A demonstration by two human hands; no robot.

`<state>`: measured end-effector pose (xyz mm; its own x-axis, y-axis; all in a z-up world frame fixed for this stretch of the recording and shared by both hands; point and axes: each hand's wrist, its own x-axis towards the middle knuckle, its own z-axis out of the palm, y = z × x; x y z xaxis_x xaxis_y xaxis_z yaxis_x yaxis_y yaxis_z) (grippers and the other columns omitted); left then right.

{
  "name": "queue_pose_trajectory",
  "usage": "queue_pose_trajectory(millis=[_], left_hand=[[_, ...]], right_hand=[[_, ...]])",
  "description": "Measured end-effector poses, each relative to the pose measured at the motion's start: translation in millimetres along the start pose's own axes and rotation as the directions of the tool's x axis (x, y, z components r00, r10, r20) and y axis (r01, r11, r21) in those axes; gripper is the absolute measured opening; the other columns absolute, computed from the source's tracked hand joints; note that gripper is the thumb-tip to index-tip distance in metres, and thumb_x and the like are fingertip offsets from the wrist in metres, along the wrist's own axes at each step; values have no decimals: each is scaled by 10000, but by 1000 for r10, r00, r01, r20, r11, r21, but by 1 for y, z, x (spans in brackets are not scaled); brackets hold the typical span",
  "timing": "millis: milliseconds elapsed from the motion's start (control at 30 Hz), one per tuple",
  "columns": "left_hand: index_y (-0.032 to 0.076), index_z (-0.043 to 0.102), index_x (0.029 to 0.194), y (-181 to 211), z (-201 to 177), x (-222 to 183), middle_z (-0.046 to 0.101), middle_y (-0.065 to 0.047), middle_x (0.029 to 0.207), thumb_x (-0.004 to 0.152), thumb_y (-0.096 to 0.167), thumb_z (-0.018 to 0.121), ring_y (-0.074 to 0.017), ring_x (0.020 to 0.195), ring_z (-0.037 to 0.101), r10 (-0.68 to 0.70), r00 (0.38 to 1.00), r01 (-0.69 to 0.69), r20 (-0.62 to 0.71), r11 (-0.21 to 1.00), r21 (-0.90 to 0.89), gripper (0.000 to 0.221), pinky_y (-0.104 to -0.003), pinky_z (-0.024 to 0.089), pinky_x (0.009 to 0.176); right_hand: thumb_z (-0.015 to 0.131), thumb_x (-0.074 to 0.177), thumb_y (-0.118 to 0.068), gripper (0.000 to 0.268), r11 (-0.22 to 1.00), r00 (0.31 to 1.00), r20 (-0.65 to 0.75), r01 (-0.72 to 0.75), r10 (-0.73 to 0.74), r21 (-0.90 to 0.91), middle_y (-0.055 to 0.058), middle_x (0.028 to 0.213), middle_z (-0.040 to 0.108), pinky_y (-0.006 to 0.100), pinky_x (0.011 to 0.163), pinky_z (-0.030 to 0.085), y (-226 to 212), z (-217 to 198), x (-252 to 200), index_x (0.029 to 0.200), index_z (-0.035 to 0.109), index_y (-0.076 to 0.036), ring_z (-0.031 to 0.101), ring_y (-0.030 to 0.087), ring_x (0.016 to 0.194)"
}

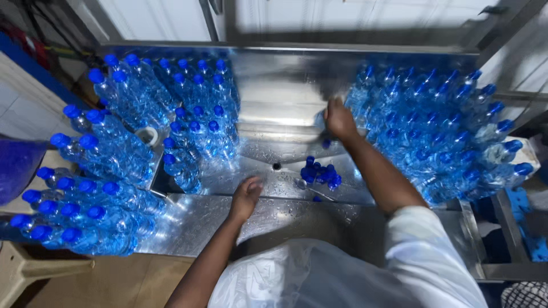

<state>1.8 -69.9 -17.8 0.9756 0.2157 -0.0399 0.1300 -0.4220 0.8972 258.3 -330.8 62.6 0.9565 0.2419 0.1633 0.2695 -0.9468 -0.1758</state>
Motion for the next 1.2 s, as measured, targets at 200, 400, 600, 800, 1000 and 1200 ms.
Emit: queue_pose_trajectory(millis=[200, 400, 600, 800, 1000, 1200], left_hand=[[133, 70, 1811, 3, -14, -4, 212, -393, 1780, 1056, 874, 313, -652, 1548, 358, -344, 847, 517, 406, 353, -780, 1085, -744, 423, 1193], [175, 712, 1199, -18, -16, -11, 731, -68, 1158, 1103, 173, 619, -194, 1114, 670, -263, 957, 106, -120, 708, -698, 134, -343, 536, 989], [131, 690, 1261, -18, -47, -7, 709, -76, 1168, 1061, 287, 683, -207, 1087, 650, 73, 981, -146, -179, 886, -440, 254, -374, 520, 968], [161, 691, 1418, -25, -61, -12, 641, -153, 1371, 1051, 590, 697, -376, 1145, 661, -493, 868, 419, 54, 672, -611, 564, -519, 641, 542], [54, 610, 1454, -37, -49, -16, 644, -230, 1221, 1014, 490, 739, -377, 840, 731, -554, 792, 582, 257, 560, -589, 632, -533, 665, 544], [88, 774, 1116, -49, -57, -8, 672, -177, 826, 1106, 317, 686, -291, 439, 642, -376, 926, 281, -42, 756, -592, 246, -341, 524, 282]], right_hand=[[460, 1126, -338, 331, 583, 1000, -22, 6, 21, 812, 267, 1136, 724, 628, 988, 504, -59, 26, -135, 1172, 676, -92, 704, 517, 1154], [515, 1034, -188, 418, -61, 897, 357, -354, 260, 933, 186, 1292, 703, 379, 818, 530, -92, 55, -200, 1299, 797, -30, 673, 343, 1174], [517, 1126, -493, 546, -359, 880, 475, -443, 0, 822, 52, 820, 508, 228, 439, 468, -85, 23, -188, 1564, 658, -199, 452, 91, 556], [546, 1083, -543, 478, 622, 968, 246, -161, -52, 766, 102, 899, 682, 406, 621, 651, -99, 30, -165, 1385, 729, -221, 741, 248, 725], [828, 942, -576, 401, 956, 1000, 25, 9, -17, 292, 121, 869, 804, 492, 831, 605, -86, 24, -155, 894, 795, -179, 781, 422, 972], [682, 1070, -561, 365, 797, 987, 104, -163, 126, 582, 98, 981, 842, 477, 886, 597, -86, 34, -165, 1026, 742, -204, 794, 412, 1043]])
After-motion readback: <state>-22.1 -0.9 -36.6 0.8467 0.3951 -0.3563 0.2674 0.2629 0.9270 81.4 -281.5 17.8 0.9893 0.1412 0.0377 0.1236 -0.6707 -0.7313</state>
